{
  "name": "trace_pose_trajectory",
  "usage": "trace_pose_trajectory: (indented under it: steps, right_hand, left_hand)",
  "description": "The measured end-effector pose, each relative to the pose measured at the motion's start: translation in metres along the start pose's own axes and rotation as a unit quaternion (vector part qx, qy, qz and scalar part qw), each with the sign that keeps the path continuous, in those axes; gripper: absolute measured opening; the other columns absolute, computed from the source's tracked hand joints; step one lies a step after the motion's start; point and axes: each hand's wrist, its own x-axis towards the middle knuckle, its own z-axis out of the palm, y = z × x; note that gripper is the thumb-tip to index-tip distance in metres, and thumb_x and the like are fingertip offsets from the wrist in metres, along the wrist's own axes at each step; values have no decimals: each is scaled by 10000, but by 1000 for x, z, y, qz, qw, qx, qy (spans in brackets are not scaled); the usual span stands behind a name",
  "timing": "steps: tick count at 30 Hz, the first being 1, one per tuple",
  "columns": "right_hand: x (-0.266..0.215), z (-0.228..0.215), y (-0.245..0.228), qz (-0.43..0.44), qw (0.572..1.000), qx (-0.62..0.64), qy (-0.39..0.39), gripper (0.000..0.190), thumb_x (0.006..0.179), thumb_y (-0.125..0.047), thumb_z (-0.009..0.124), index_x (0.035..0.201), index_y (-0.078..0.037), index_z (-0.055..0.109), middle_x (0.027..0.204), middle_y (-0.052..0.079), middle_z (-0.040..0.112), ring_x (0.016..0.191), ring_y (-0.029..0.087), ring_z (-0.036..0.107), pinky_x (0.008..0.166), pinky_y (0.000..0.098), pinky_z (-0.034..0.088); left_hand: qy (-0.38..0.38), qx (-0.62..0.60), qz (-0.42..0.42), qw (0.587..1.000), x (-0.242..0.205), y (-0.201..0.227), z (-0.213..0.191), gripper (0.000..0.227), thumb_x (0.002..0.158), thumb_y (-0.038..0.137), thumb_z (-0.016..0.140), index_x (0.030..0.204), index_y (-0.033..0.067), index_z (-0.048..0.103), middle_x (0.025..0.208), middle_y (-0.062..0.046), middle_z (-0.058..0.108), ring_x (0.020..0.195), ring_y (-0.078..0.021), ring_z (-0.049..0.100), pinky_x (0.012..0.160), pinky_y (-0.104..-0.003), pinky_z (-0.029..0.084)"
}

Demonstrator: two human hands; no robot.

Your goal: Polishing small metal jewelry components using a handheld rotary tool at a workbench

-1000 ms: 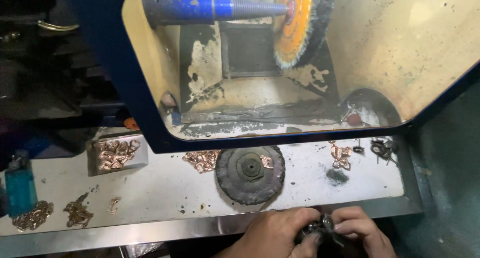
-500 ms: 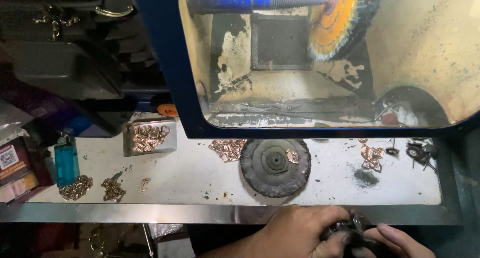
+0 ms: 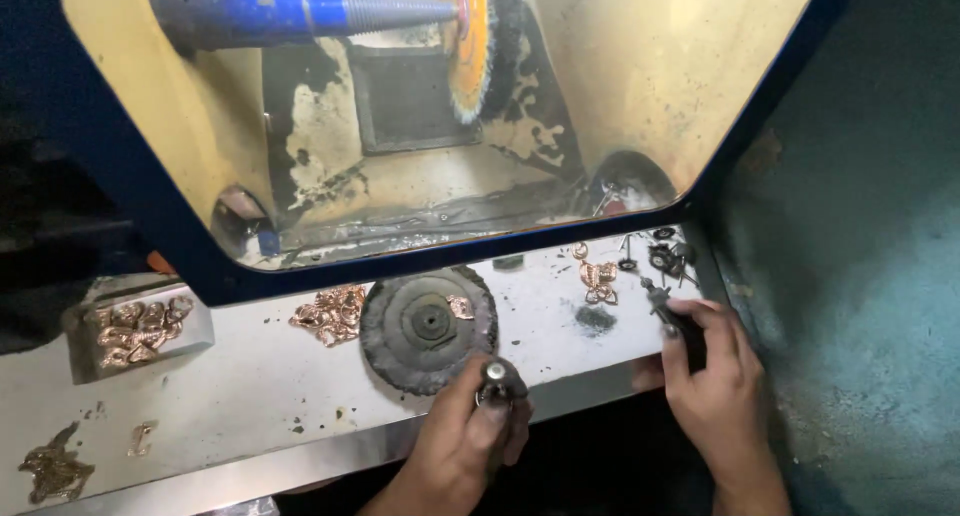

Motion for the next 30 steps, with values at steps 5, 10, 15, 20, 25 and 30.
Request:
trace_pose_trajectory:
  steps: [5, 10, 15, 20, 25, 30]
  right_hand:
    - [7, -1, -11, -102, 990, -70, 66, 276, 974, -90, 670, 1244, -34, 685, 1304, 180, 618, 1202, 387, 585, 1029, 497, 491]
    - [-37, 20, -76, -90, 943, 314, 70, 642, 877, -592, 614, 1241, -73, 511, 1262, 228, 608, 1130, 284, 674, 1005, 339, 561]
    - [-33, 33, -83, -92, 894, 434, -69, 370, 981, -246, 624, 1293, -128, 463, 1290, 261, 604, 707, 102, 624, 577, 176, 449]
    - [12, 18, -64, -5, 981, 150, -120, 447, 907, -235, 620, 1330, -109, 548, 1360, 80, 660, 1092, 250, 724, 913, 362, 557]
    - [37, 20, -78, -46, 992, -31, -117, 478, 890, -274, 562, 1365, -220, 541, 1344, 1, 683, 1027, 305, 716, 722, 511, 543]
    - [44, 27, -84, -16, 992, -52, -113, 508, 830, -254, 606, 1338, -256, 595, 1309, -25, 701, 1067, 264, 703, 760, 490, 555]
  left_hand:
    - [25, -114, 66, 991, -5, 10, 12, 355, 1043, 368, 458, 1098, 20, 502, 977, -173, 614, 881, -283, 644, 827, -388, 543]
    - [77, -98, 170, 978, -2, 26, 43, 371, 1077, 439, 477, 1136, 76, 525, 1387, -303, 592, 1368, -396, 544, 1183, -484, 387]
    - [14, -121, 117, 986, 7, 12, 42, 635, 1093, 272, 494, 1582, 24, 175, 1710, -165, 204, 1583, -256, 210, 1266, -377, 204]
    - [-30, 195, 158, 967, 9, 50, 4, 442, 994, 155, 613, 1372, 13, 432, 1462, -195, 466, 1353, -307, 466, 1138, -400, 349]
    - [3, 598, 273, 754, 65, 72, -20, 229, 982, 245, 644, 1121, 70, 695, 1118, -109, 697, 1075, -316, 610, 901, -453, 487]
    - [24, 759, 171, 627, 142, 21, -54, 301, 797, 447, 754, 837, 155, 689, 875, -54, 630, 870, -336, 592, 579, -489, 504]
